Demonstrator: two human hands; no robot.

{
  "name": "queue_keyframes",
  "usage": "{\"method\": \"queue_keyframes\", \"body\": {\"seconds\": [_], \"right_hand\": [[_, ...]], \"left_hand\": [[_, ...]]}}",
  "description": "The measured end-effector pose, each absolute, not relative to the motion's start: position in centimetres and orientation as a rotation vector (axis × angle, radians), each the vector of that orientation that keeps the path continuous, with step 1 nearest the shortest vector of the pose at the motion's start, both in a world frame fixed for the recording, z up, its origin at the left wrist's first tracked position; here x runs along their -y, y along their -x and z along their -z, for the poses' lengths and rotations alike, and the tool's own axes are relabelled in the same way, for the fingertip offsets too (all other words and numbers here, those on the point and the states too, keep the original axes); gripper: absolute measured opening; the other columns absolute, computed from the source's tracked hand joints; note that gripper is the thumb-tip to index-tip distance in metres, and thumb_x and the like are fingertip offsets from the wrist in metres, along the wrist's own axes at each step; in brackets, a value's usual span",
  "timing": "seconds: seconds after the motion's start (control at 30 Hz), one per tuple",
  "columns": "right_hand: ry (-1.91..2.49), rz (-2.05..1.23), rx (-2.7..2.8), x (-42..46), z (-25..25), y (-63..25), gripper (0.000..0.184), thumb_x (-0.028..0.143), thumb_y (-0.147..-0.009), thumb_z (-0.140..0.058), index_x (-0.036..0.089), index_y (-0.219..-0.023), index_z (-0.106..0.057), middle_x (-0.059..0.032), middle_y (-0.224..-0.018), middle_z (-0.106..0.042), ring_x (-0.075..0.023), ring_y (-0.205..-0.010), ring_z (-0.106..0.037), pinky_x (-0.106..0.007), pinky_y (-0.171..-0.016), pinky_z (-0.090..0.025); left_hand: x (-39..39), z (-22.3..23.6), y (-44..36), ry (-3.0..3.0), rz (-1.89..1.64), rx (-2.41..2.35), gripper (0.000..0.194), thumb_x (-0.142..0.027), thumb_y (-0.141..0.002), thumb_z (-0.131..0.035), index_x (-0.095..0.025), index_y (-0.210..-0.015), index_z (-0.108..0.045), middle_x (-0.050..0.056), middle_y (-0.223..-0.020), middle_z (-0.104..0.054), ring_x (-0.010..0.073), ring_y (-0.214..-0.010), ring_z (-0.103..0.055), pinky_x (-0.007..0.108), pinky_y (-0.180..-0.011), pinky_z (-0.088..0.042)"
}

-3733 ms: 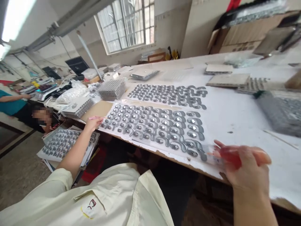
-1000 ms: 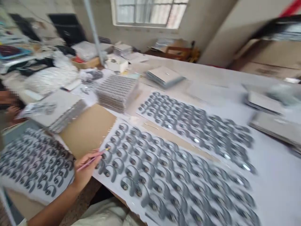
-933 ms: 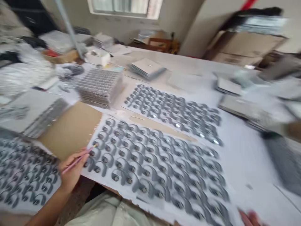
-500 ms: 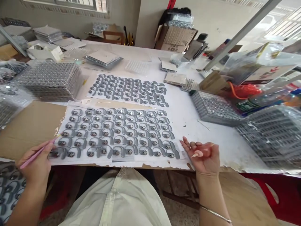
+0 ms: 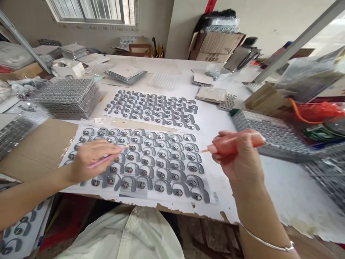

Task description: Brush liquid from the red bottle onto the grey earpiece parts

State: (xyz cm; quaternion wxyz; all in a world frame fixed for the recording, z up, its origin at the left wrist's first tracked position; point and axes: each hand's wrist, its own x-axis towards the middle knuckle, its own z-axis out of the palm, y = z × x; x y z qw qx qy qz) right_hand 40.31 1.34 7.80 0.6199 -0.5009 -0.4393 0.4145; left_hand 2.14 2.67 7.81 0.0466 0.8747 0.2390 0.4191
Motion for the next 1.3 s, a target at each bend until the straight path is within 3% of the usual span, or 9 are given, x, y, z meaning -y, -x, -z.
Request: {"method": "queue_keyframes", "body": {"seconds": [0.17,0.27,0.37,0.73,1.1,1.3], "right_hand": [[1.106,-1.153,1.146,-6.3,-8.9,-34.4,0.033,0.048,-0.064,-0.079,0.023,-0.081,-0.066,-0.0016,-0.070,-0.067,-0.0167,-0.056,-0.064,-0.025,-0.038,-0.043],[1.067,-1.264,1.277,-8.4,-8.3,-32.3,0.037,0.045,-0.065,-0.080,0.022,-0.088,-0.063,-0.0032,-0.072,-0.071,-0.0206,-0.068,-0.069,-0.024,-0.041,-0.047],[1.069,-1.278,1.374,-9.6,-7.5,-31.2,0.039,0.046,-0.065,-0.080,0.021,-0.089,-0.062,-0.0045,-0.073,-0.072,-0.0209,-0.067,-0.069,-0.026,-0.042,-0.050],[1.088,-0.594,1.647,-9.3,-5.2,-30.2,0.028,0.050,-0.076,-0.070,0.022,-0.072,-0.063,-0.0013,-0.067,-0.066,-0.0148,-0.057,-0.061,-0.029,-0.052,-0.051],[0.961,-0.335,1.874,-9.3,-4.2,-29.4,0.013,0.032,-0.079,-0.069,0.024,-0.072,-0.062,-0.0004,-0.067,-0.066,-0.0145,-0.056,-0.060,-0.029,-0.052,-0.050],[0.960,-0.314,1.927,-9.4,-3.5,-29.1,0.015,0.035,-0.078,-0.070,0.022,-0.078,-0.061,0.0000,-0.067,-0.064,-0.0127,-0.054,-0.059,-0.026,-0.050,-0.048]], "left_hand": [[-6.0,-5.1,-7.3,-3.040,-1.105,-0.466,0.011,-0.006,-0.084,-0.058,-0.008,-0.091,-0.066,0.011,-0.087,-0.074,0.0165,-0.070,-0.066,0.030,-0.062,-0.055],[-6.8,-4.4,-8.1,-3.154,-1.033,-0.454,0.009,-0.007,-0.085,-0.058,-0.007,-0.089,-0.065,0.012,-0.084,-0.073,0.0162,-0.065,-0.064,0.029,-0.056,-0.051],[-7.2,-4.3,-8.0,-3.172,-0.965,-0.483,0.011,-0.008,-0.087,-0.054,-0.006,-0.089,-0.065,0.013,-0.082,-0.072,0.0158,-0.062,-0.062,0.028,-0.054,-0.049],[-6.9,-3.5,-8.2,-3.136,-0.921,-0.521,0.018,-0.006,-0.087,-0.047,-0.006,-0.084,-0.065,0.012,-0.073,-0.070,0.0161,-0.060,-0.061,0.028,-0.052,-0.049],[-6.8,-2.8,-8.4,-3.113,-0.859,-0.536,0.018,-0.005,-0.082,-0.047,-0.008,-0.074,-0.062,0.012,-0.065,-0.065,0.0178,-0.057,-0.058,0.030,-0.051,-0.046],[-6.5,-2.5,-8.5,-3.161,-0.802,-0.523,0.016,-0.003,-0.082,-0.047,-0.010,-0.073,-0.058,0.009,-0.062,-0.063,0.0171,-0.053,-0.055,0.031,-0.051,-0.044]]}}
